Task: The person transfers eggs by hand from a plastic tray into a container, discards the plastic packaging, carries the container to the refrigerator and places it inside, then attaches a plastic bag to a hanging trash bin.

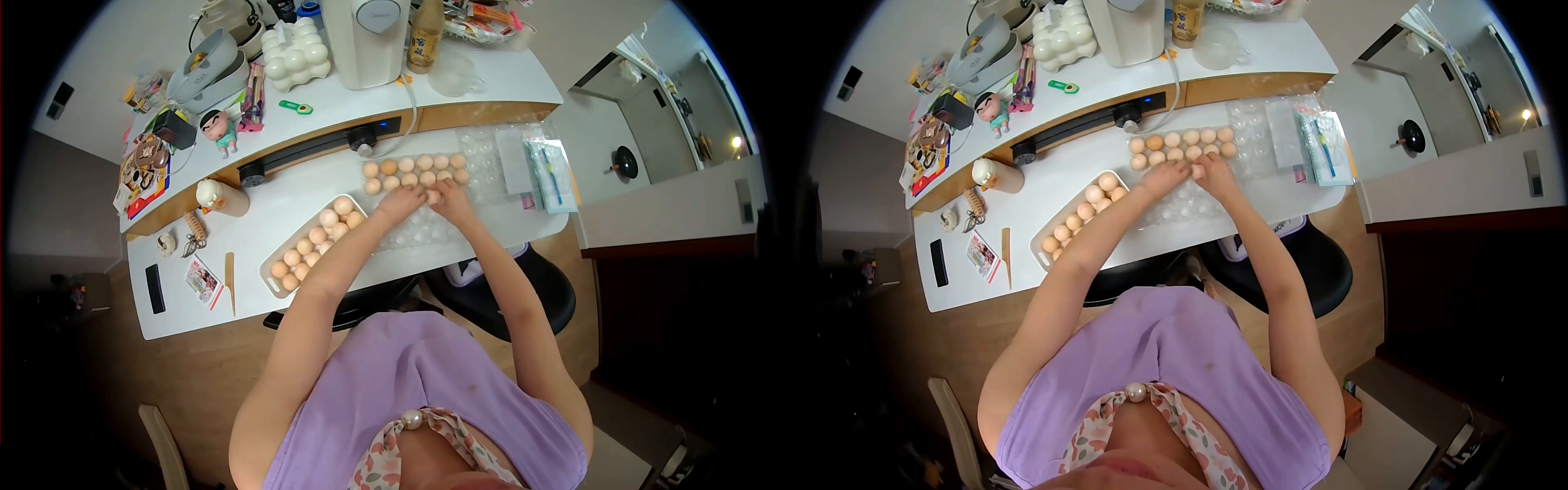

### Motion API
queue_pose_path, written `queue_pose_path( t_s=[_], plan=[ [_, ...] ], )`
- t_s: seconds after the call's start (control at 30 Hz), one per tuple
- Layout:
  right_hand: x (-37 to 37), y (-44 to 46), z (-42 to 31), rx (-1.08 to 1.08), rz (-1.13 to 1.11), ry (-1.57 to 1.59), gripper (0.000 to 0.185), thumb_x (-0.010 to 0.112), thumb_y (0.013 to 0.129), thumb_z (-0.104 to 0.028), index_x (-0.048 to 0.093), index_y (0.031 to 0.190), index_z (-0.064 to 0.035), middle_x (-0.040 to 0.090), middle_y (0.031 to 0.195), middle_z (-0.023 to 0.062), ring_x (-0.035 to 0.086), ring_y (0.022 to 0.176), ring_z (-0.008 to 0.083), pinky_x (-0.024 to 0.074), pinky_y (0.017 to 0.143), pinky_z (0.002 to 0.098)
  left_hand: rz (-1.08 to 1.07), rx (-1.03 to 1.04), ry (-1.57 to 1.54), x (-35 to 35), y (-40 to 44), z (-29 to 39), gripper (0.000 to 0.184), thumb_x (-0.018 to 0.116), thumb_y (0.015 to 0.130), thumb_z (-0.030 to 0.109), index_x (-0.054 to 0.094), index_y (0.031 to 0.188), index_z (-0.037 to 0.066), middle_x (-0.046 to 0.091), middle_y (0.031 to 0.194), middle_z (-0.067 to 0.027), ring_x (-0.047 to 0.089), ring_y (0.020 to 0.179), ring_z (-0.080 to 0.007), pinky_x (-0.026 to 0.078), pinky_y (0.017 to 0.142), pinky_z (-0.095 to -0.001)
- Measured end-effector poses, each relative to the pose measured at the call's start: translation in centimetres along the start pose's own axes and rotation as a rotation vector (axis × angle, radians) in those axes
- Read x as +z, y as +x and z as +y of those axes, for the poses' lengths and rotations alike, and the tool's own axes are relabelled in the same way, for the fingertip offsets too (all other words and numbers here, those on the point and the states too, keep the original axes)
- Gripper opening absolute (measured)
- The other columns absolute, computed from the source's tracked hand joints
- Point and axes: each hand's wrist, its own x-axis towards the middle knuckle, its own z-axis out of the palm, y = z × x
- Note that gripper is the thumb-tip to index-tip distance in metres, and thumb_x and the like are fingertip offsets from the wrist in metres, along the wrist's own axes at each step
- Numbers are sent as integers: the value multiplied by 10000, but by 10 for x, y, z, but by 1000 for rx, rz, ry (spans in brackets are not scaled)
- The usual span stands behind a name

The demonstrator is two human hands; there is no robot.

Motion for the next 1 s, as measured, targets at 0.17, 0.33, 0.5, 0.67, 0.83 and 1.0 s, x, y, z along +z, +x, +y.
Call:
queue_pose_path(
  t_s=[0.17,0.33,0.5,0.67,0.83,1.0],
  plan=[
    [-6,-3,0,0,41,70,344,742,592,-59,598,904,-69,589,869,98,594,770,265,489,675,341,-27,55,-36,-6,-1,-9,159,511,776,120,583,914,84,539,994,-80,574,904,-219,497,725,-325],
    [-14,-9,0,29,65,107,347,755,591,-58,595,899,-56,599,846,100,610,744,250,495,657,333,-81,88,28,-15,1,-8,149,512,778,138,578,889,64,530,970,-78,569,905,-214,496,715,-326],
    [-25,-16,-6,145,63,131,371,765,596,-77,601,927,-49,623,874,104,625,739,239,504,662,322,35,25,-7,-24,-2,-5,172,495,822,136,541,950,32,511,1001,-100,569,915,-228,493,737,-338],
    [-39,-17,-14,209,74,158,363,760,626,-96,606,949,-40,642,856,97,634,760,205,507,683,309,78,-235,-393,-72,-17,-9,241,486,838,80,487,1068,8,491,1061,-144,548,960,-295,485,779,-351],
    [-59,2,-61,123,75,301,374,764,636,-129,613,960,-19,642,883,113,630,805,202,510,708,297,223,-390,-580,-153,-88,-32,348,586,766,7,488,1100,9,481,1102,-152,534,960,-313,474,806,-340],
    [-54,27,-138,9,-126,327,377,758,656,-143,614,988,-35,625,940,77,607,842,171,496,734,277,207,-702,-591,-178,-173,-40,404,686,718,46,519,1084,19,543,1031,-139,561,938,-263,471,818,-313]
  ],
)
